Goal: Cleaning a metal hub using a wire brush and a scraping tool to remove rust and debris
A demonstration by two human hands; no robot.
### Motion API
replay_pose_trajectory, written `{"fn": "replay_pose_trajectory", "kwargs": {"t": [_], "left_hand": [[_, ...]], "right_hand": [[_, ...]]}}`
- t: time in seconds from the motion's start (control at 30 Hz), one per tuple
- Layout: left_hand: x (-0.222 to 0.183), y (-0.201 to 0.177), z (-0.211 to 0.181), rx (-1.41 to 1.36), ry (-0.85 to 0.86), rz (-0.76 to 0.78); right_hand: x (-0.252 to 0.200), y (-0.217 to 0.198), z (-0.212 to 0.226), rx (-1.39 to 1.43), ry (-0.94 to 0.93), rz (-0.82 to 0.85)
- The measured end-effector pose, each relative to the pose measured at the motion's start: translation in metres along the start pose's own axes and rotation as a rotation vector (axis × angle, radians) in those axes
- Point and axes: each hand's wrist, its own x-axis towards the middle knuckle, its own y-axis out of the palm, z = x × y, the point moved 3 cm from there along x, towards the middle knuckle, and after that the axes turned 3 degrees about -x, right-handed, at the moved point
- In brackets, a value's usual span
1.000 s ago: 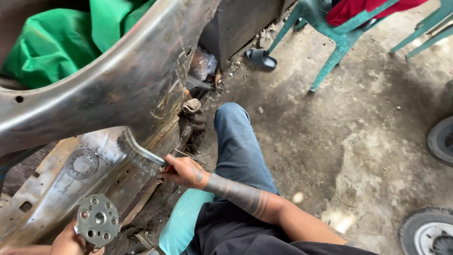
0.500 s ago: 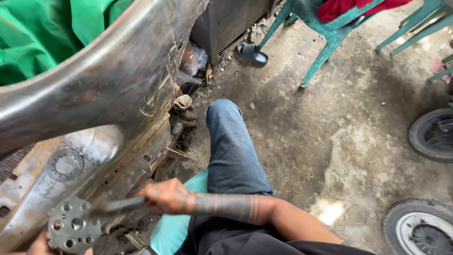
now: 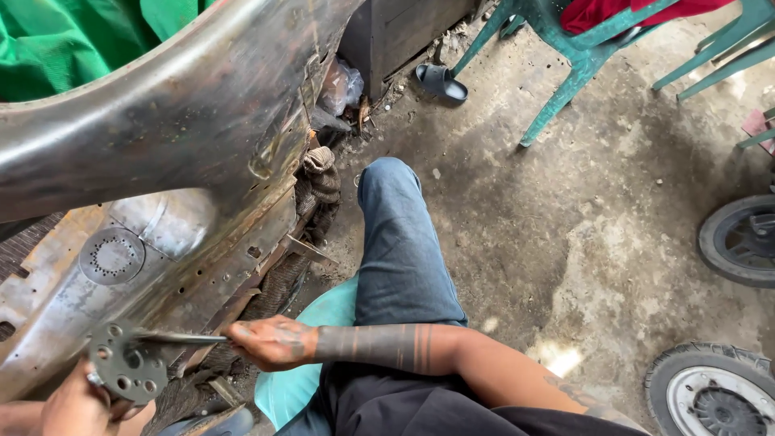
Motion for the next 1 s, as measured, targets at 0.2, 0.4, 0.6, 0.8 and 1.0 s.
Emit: {"fn": "replay_pose_trajectory", "kwargs": {"t": [0.2,0.4,0.6,0.8,1.0], "left_hand": [[0.044,0.011,0.028,-0.274,0.532,0.055],[-0.001,-0.023,-0.027,-0.116,-0.158,0.064],[-0.051,-0.065,-0.093,-0.623,0.147,-0.380],[-0.012,-0.012,-0.050,-0.542,-0.019,-0.110],[-0.007,0.009,-0.043,-0.506,0.327,-0.415]], "right_hand": [[0.007,-0.024,-0.034,0.222,0.017,-0.223],[-0.007,0.023,-0.001,0.109,-0.356,-0.094],[-0.003,-0.002,-0.061,0.086,0.023,-0.169],[-0.032,0.007,0.004,0.084,-0.607,-0.296],[-0.007,0.007,-0.072,0.086,-0.153,-0.145]]}}
